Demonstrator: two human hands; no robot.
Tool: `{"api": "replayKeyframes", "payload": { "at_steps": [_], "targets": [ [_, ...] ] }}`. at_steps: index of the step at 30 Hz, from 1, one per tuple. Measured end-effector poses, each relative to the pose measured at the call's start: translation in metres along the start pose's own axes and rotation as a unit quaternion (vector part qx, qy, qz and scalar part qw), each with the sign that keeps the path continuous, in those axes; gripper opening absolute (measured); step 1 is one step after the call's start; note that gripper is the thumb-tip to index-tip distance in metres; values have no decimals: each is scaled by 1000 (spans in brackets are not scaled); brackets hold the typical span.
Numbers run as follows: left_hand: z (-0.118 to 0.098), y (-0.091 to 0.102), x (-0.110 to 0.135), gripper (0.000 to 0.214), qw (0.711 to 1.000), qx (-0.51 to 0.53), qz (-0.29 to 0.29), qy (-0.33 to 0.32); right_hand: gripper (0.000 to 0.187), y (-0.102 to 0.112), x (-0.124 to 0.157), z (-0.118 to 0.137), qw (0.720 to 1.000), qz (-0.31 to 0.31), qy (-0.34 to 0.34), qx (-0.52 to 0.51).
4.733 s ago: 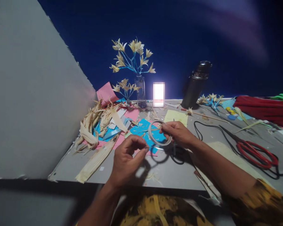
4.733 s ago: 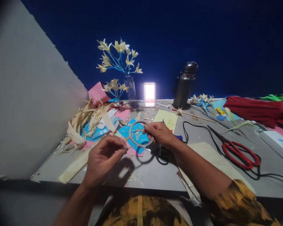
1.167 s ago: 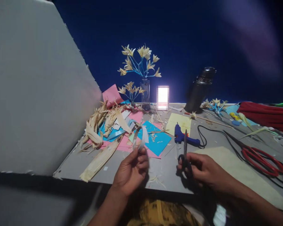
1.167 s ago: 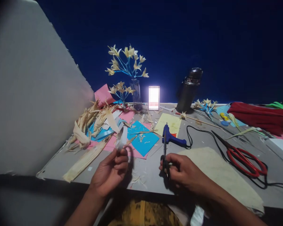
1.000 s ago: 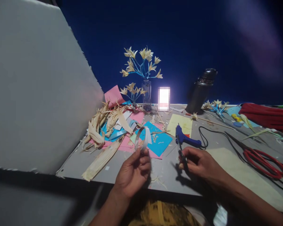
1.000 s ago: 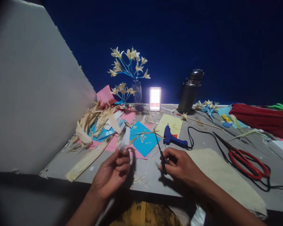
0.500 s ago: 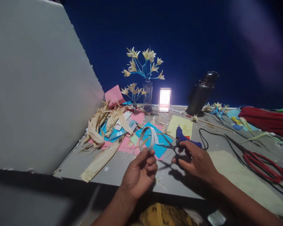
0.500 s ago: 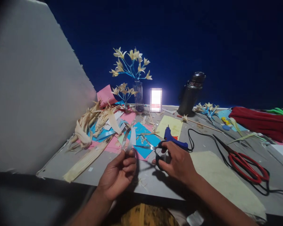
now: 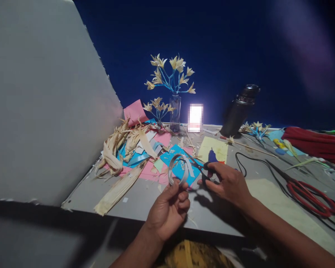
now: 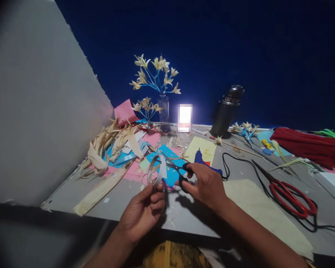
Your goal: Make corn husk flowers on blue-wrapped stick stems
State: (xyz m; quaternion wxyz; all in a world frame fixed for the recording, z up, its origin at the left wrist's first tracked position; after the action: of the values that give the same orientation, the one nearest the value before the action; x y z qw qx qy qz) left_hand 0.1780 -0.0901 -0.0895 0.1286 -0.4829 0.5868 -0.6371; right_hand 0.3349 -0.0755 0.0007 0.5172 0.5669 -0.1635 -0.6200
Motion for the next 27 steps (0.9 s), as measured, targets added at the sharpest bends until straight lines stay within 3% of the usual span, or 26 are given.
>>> {"api": "replayKeyframes", "payload": {
  "at_steps": [11,20,23,27],
  "targets": [
    [-9,5,5,25,1000,11,10,-3,21,-2,-5,20,991,-19,94,96],
    [-14,11,2,18,1000,6,7,-14,24,-17,-7,19,991,-4,82,110],
    [-33,10,5,18,998,-41,5,-43,23,-20,-5,15,992,4,78,95],
    [-100,10,21,20,966,-198,-18,-167,19,-24,0,5,995,12,64,78]
  ]
}}
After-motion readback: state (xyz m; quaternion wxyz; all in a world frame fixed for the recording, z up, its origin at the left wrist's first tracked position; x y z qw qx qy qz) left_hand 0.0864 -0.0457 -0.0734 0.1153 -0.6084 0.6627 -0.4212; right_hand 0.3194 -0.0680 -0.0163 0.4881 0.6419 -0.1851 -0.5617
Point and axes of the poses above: each hand's wrist, its own x-axis away from the middle knuckle, its own y-axis out of the back of the hand, z = x × y, the point moved 9 cm from there along -x, towards the middle knuckle, and after that the axes turned 4 degrees about z, right-handed, at the moved point
